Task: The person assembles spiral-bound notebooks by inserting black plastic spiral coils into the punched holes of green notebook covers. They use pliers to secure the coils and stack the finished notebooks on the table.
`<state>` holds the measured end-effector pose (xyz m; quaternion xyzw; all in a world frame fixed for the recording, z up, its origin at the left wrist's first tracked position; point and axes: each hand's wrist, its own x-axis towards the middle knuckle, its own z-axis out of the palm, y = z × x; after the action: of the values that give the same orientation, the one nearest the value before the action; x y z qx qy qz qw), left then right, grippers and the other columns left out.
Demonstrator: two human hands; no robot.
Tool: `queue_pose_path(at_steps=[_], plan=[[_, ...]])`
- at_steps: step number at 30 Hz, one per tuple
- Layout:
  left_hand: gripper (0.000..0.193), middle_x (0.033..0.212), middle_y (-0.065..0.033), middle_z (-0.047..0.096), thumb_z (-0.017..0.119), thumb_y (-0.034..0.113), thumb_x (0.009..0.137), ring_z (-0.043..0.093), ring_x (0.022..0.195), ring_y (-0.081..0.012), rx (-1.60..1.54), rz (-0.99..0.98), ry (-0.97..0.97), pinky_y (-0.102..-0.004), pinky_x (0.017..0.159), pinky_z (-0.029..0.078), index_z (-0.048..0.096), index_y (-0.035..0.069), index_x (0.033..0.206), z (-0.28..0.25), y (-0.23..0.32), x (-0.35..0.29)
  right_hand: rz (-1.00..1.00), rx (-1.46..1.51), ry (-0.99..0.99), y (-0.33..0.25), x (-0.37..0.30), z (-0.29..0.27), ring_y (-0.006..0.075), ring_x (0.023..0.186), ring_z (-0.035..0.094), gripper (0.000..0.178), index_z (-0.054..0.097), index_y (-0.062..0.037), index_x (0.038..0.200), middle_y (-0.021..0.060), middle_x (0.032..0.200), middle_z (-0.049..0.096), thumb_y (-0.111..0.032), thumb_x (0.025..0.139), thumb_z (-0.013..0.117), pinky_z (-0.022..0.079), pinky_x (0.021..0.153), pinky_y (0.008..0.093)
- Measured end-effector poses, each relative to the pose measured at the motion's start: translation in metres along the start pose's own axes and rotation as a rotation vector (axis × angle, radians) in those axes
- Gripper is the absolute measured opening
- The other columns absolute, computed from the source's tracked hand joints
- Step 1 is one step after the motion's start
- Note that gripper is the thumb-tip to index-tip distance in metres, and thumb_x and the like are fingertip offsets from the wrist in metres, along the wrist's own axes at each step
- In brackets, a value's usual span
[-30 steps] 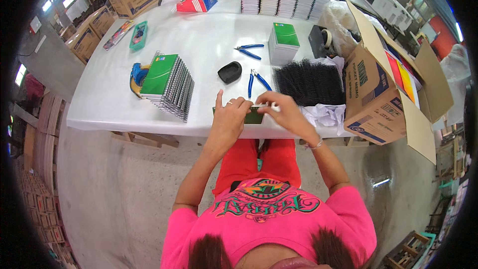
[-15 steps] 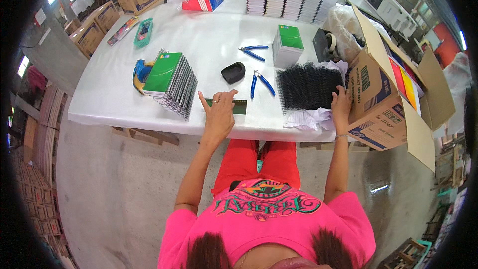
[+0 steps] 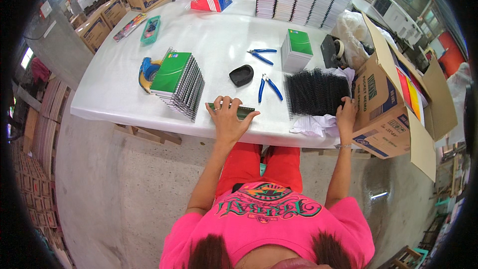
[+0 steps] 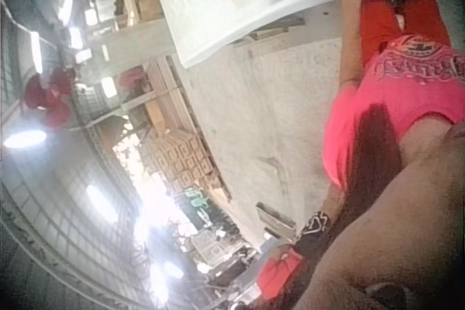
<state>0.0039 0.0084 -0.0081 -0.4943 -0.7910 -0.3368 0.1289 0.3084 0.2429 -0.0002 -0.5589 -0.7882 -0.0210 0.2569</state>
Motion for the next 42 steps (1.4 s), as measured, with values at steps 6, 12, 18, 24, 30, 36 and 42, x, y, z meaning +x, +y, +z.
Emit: queue_pose_path(at_steps=[6, 12, 18, 24, 30, 36, 42], plan=[[0.05, 0.097, -0.0076, 0.052, 0.077, 0.052, 0.073, 0.043, 0.112, -0.0324, 0.052, -0.021, 0.083, -0.0683, 0.097, 0.026, 0.06, 0.008, 0.091, 0.008, 0.006, 0.002, -0.019, 0.063, 0.078, 0.005, -0.002, 0.002, 0.0405, 0.105, 0.054, 0.026, 0.056, 0.0003, 0.11, 0.0208, 0.11, 0.056, -0.008, 0.086, 0.06, 0.043, 0.091, 0.0464], [0.049, 0.097, -0.0061, 0.053, 0.079, 0.051, 0.071, 0.044, 0.112, -0.0322, 0.019, -0.019, 0.108, -0.0684, 0.098, 0.025, 0.06, 0.009, 0.089, 0.013, 0.003, 0.001, -0.019, 0.13, 0.082, 0.014, -0.004, 0.003, 0.041, 0.103, 0.055, 0.028, 0.057, -0.0002, 0.111, 0.0213, 0.104, 0.057, -0.008, 0.085, 0.064, 0.043, 0.09, 0.0468], [0.047, 0.096, -0.0042, 0.053, 0.081, 0.049, 0.069, 0.044, 0.111, -0.0308, 0.001, 0.002, 0.152, -0.0661, 0.099, 0.025, 0.06, 0.012, 0.086, 0.017, -0.001, -0.004, 0.017, 0.113, 0.142, 0.013, -0.003, 0.008, 0.0365, 0.099, 0.058, 0.025, 0.06, 0.0018, 0.107, 0.0188, 0.102, 0.062, -0.007, 0.084, 0.066, 0.045, 0.089, 0.0439], [0.043, 0.094, -0.0025, 0.054, 0.083, 0.047, 0.067, 0.044, 0.111, -0.0301, -0.031, 0.027, 0.238, -0.0633, 0.099, 0.026, 0.061, 0.014, 0.084, 0.027, -0.006, -0.005, 0.047, 0.114, 0.084, 0.013, -0.003, 0.0, 0.0333, 0.096, 0.061, 0.022, 0.063, 0.0008, 0.102, 0.0176, 0.101, 0.064, -0.012, 0.085, 0.066, 0.047, 0.087, 0.042], [0.043, 0.094, 0.0014, 0.053, 0.083, 0.049, 0.066, 0.045, 0.109, -0.0254, -0.047, 0.029, 0.241, -0.0662, 0.096, 0.026, 0.061, 0.015, 0.083, 0.026, -0.004, 0.0, 0.138, 0.069, 0.167, -0.001, -0.004, -0.003, 0.031, 0.092, 0.063, 0.021, 0.064, -0.0019, 0.102, 0.0139, 0.097, 0.066, -0.012, 0.084, 0.068, 0.049, 0.084, 0.0414], [0.038, 0.091, 0.0006, 0.055, 0.083, 0.048, 0.065, 0.047, 0.108, -0.0265, -0.1, 0.02, 0.188, -0.0636, 0.098, 0.026, 0.068, 0.017, 0.083, 0.017, -0.003, 0.002, 0.209, 0.203, 0.252, -0.009, -0.001, -0.007, 0.0275, 0.086, 0.066, 0.022, 0.065, -0.0033, 0.106, 0.0118, 0.098, 0.068, -0.012, 0.086, 0.068, 0.052, 0.079, 0.0379], [0.034, 0.095, 0.0015, 0.056, 0.078, 0.051, 0.07, 0.046, 0.112, -0.0249, -0.142, 0.026, 0.09, -0.0657, 0.1, 0.022, 0.072, 0.023, 0.089, 0.014, -0.008, 0.004, 0.225, 1.003, 0.361, -0.032, 0.01, -0.018, 0.014, 0.084, 0.063, 0.023, 0.064, 0.0007, 0.108, 0.0064, 0.095, 0.066, -0.01, 0.089, 0.07, 0.053, 0.078, 0.0286]])
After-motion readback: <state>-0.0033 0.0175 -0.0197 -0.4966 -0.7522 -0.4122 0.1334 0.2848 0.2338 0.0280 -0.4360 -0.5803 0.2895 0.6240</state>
